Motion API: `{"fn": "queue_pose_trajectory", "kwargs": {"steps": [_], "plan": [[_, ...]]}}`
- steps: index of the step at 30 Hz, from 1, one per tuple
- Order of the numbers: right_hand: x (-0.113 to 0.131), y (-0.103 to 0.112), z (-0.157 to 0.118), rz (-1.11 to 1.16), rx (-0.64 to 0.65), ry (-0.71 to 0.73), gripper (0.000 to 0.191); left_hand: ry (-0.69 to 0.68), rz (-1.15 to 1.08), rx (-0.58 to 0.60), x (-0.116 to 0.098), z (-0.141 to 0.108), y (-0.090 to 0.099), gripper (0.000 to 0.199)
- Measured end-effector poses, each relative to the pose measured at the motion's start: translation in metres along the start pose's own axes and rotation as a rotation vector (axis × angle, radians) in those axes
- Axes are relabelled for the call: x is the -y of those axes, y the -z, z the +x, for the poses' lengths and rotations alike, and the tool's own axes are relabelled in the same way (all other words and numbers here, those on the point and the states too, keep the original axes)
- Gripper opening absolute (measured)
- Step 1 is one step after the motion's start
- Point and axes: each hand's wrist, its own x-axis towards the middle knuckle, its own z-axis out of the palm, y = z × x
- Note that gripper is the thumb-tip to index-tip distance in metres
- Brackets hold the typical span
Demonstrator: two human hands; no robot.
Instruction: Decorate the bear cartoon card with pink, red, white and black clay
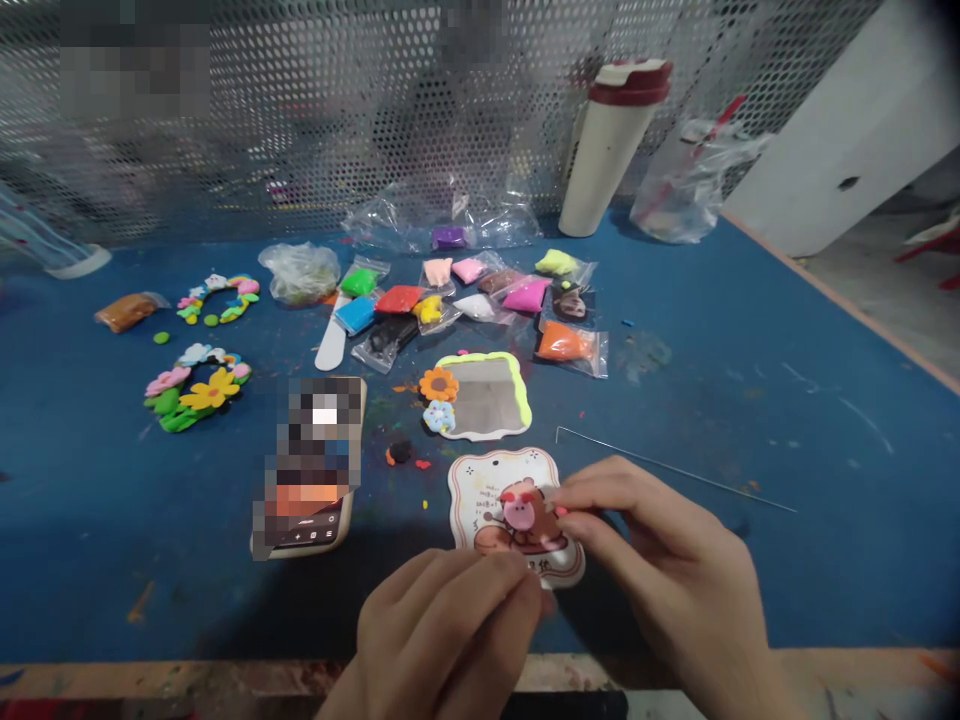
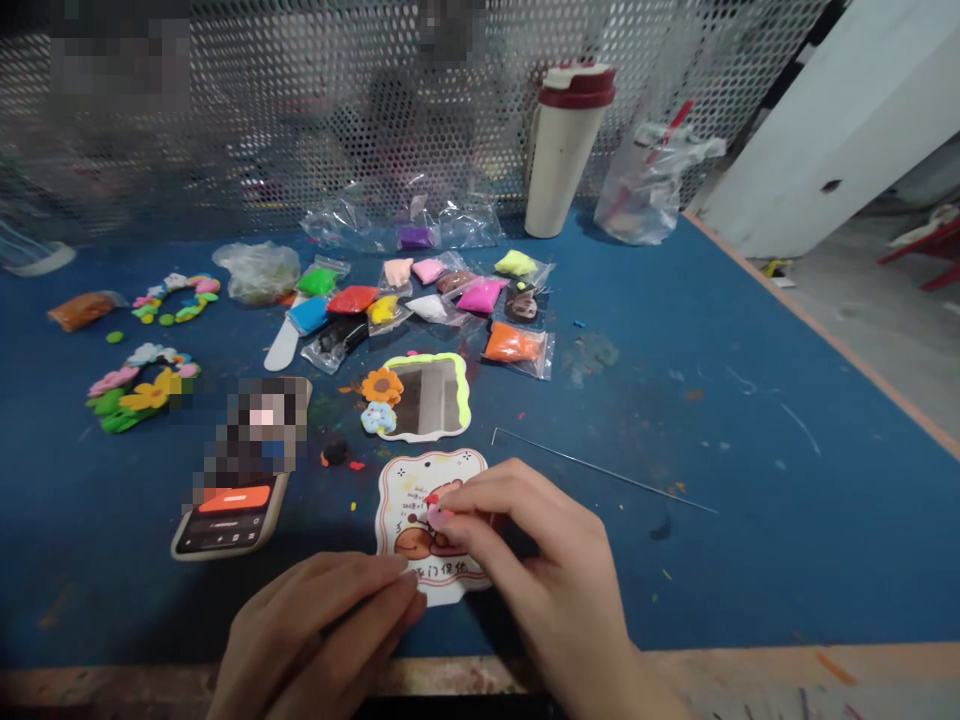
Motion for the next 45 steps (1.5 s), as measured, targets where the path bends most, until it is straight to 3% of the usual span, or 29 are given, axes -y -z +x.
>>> {"fn": "queue_pose_trajectory", "kwargs": {"steps": [4, 9, 24, 45], "plan": [[0.0024, -0.0007, -0.0006, -0.141, -0.030, 0.175, 0.008, -0.010, 0.003, 0.018, -0.0001, 0.0032, 0.0001, 0.012], [0.0028, -0.0035, -0.0018, -0.233, -0.040, 0.260, 0.009, -0.015, 0.019, 0.053, -0.0028, 0.0041, 0.0021, 0.013], [-0.0005, -0.0014, -0.0075, -0.193, -0.028, 0.236, 0.018, 0.012, 0.063, 0.041, -0.0037, 0.0031, 0.0000, 0.015], [0.0067, 0.0014, -0.0019, -0.191, 0.019, 0.328, 0.020, 0.035, 0.010, 0.055, -0.0054, 0.0041, 0.0001, 0.013]]}}
